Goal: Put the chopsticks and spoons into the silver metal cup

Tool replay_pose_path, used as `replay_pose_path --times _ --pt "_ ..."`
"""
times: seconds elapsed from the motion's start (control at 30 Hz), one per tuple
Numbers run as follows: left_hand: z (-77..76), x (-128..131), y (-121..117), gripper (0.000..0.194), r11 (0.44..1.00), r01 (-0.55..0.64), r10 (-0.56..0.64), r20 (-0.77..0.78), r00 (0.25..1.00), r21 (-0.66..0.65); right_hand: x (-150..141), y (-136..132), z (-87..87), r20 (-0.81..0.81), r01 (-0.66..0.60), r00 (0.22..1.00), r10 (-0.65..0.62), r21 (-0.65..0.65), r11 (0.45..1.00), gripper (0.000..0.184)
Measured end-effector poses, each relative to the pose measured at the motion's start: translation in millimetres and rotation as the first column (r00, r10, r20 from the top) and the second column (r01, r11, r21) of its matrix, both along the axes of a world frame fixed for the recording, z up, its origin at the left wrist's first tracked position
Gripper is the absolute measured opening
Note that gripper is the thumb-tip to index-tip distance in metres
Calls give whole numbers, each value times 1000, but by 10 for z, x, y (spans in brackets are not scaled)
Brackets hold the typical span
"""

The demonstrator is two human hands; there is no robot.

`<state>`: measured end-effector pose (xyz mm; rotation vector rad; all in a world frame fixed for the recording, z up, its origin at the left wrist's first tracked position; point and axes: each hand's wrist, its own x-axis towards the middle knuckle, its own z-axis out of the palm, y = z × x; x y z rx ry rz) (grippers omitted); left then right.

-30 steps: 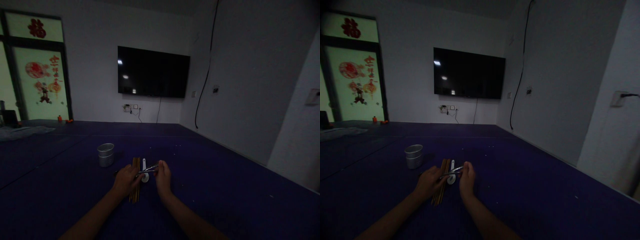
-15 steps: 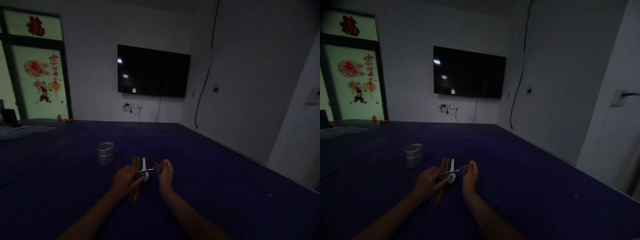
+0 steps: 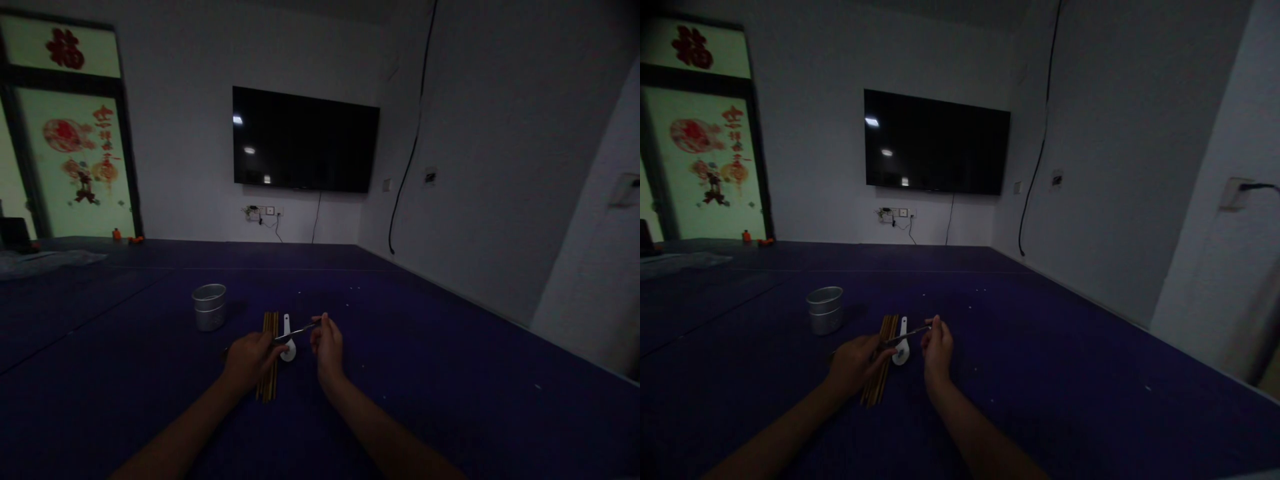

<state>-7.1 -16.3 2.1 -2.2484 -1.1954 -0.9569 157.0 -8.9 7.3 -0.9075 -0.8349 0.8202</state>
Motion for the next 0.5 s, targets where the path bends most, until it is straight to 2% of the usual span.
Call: replay_pose_path --times 0.13,0.27,0.37,0.5 --pt "4 15 2 36 998 -32 29 -55 998 -59 -69 -61 -11 136 -149 979 151 -21 989 49" --pt "9 14 8 35 995 -47 37 -111 993 -92 -106 -75 -31 171 -197 965 199 -28 980 52" --pt "-9 3 17 28 996 -38 26 -160 987 -75 -89 -43 -47 181 -151 972 150 -6 989 51" --pt "-58 -10 42 25 999 45 -45 -193 980 -5 -43 27 -78 165 -28 986 25 17 999 52"
